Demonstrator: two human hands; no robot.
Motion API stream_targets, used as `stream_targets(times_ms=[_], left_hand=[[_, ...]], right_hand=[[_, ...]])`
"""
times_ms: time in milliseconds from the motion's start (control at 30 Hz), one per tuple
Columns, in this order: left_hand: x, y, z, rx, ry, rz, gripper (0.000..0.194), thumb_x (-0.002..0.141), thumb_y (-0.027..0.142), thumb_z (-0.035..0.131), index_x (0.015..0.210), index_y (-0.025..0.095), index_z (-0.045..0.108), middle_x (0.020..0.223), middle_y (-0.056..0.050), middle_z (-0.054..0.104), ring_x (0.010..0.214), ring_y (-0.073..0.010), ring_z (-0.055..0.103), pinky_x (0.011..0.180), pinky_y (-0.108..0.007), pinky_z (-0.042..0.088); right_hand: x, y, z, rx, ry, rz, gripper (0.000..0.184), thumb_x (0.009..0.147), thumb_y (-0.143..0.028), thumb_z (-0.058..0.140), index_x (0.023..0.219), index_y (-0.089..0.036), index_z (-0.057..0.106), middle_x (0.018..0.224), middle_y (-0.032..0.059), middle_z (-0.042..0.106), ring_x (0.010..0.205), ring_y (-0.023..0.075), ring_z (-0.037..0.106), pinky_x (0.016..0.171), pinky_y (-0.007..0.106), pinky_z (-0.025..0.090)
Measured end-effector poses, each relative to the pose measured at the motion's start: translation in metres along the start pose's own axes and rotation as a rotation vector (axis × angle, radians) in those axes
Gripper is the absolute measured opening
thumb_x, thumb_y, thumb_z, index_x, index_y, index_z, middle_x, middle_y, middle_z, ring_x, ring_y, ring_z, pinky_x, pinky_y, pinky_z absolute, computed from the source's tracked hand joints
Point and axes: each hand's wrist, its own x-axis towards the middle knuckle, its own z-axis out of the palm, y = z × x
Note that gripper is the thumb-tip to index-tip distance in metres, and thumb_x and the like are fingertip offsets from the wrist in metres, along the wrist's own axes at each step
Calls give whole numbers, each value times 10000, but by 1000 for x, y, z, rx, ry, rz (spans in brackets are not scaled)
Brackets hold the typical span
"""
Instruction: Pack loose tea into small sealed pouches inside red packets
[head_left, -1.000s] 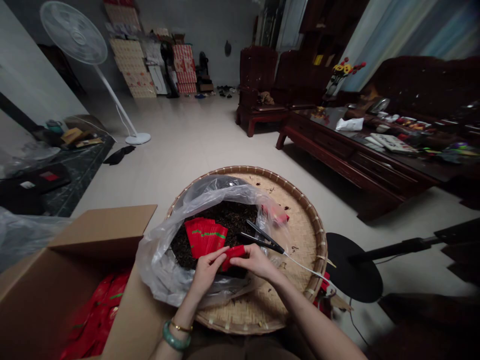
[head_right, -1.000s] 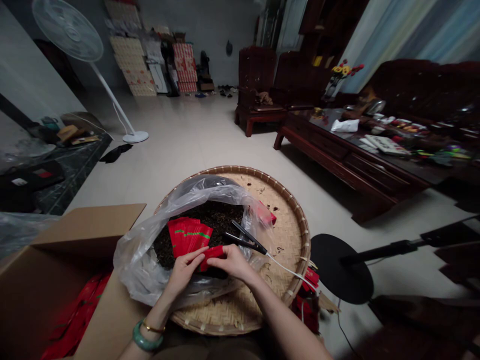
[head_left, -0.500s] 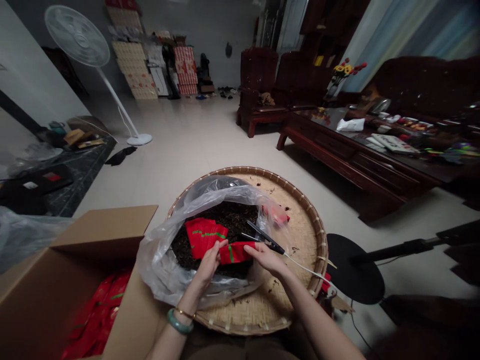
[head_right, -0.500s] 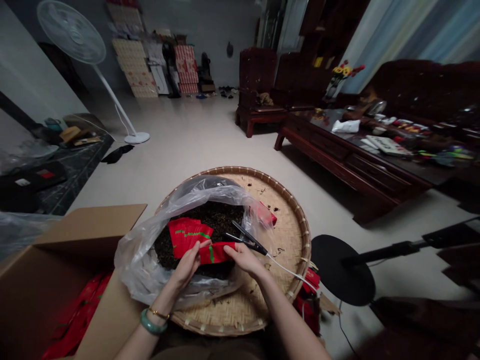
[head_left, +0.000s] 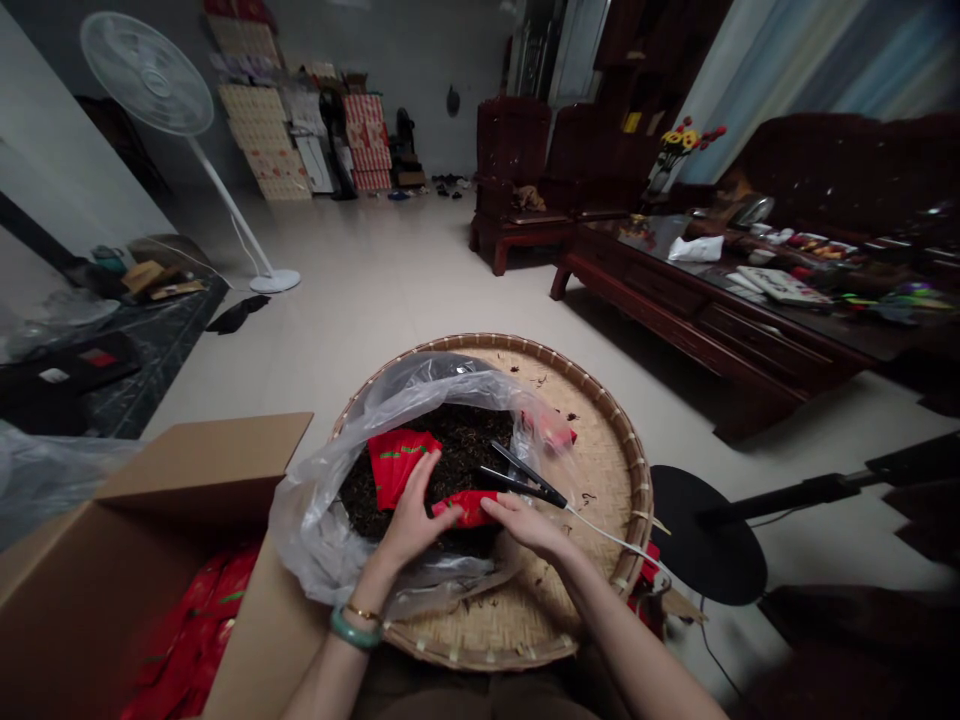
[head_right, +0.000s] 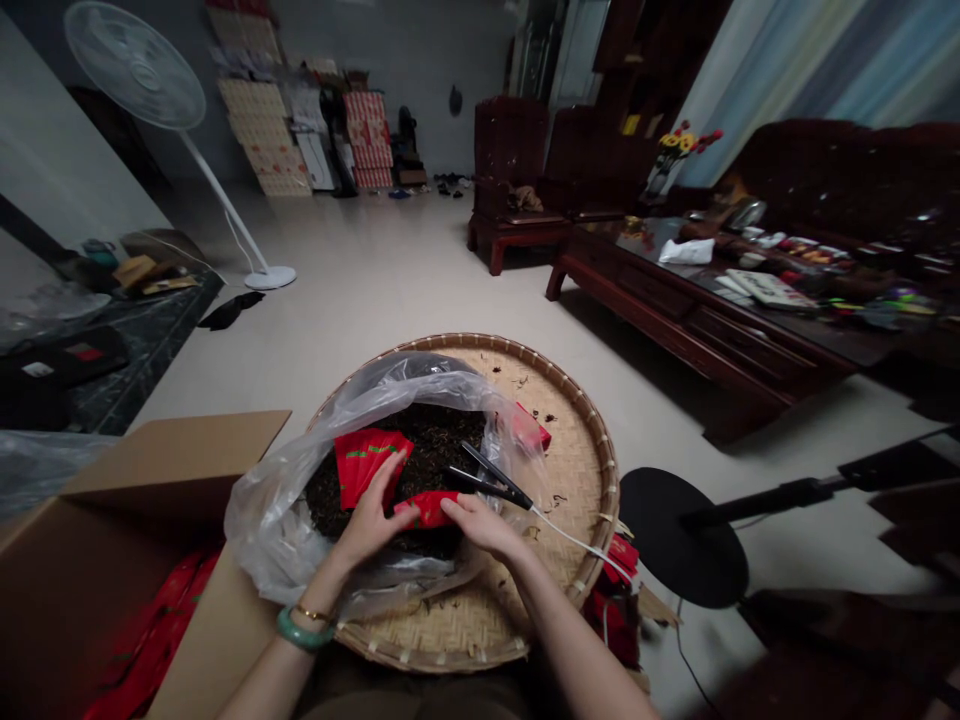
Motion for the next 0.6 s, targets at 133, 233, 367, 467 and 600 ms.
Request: stream_targets(times_ms=[133,233,367,467,600], left_hand=[[-21,9,7,399,-195,294,727,672,266,713,1332,210,414,1328,-116,508,1313,-322,312,1024,-527,323],[-30,7,14,530,-138,285,608,707,150,640,1288,206,468,1245,-105,581,1189,-314,437,923,-498,411],[-31,3,17,498,-33,253,531,701,153,631,1220,191,526,1165,-95,626,991,-271,523,850,-449,465],[-28,4,14,405,98,192,449,714,173,617,1158,190,559,1052,-86,653,924,-240,548,833,-409,489],[-28,5,9,312,236,84,354,728,218,607,1080,196,583,953,-72,639,876,-217,582,779,-368,512]], right_hand=[[2,9,10,-79,21,45,435,755,-590,539,844,-181,660,820,18,664,784,177,575,821,343,441],[3,12,17,-134,30,76,425,762,-575,544,786,-162,638,741,-4,628,681,140,528,720,299,437],[4,5,15,-64,33,50,479,766,-606,516,720,-141,622,677,4,603,651,136,534,679,292,441],[10,1,3,60,183,-17,503,835,-588,398,824,-143,632,756,54,638,757,179,606,686,316,482],[19,10,-7,-382,271,-167,242,832,-289,476,990,-180,624,956,80,661,911,209,613,803,386,489]])
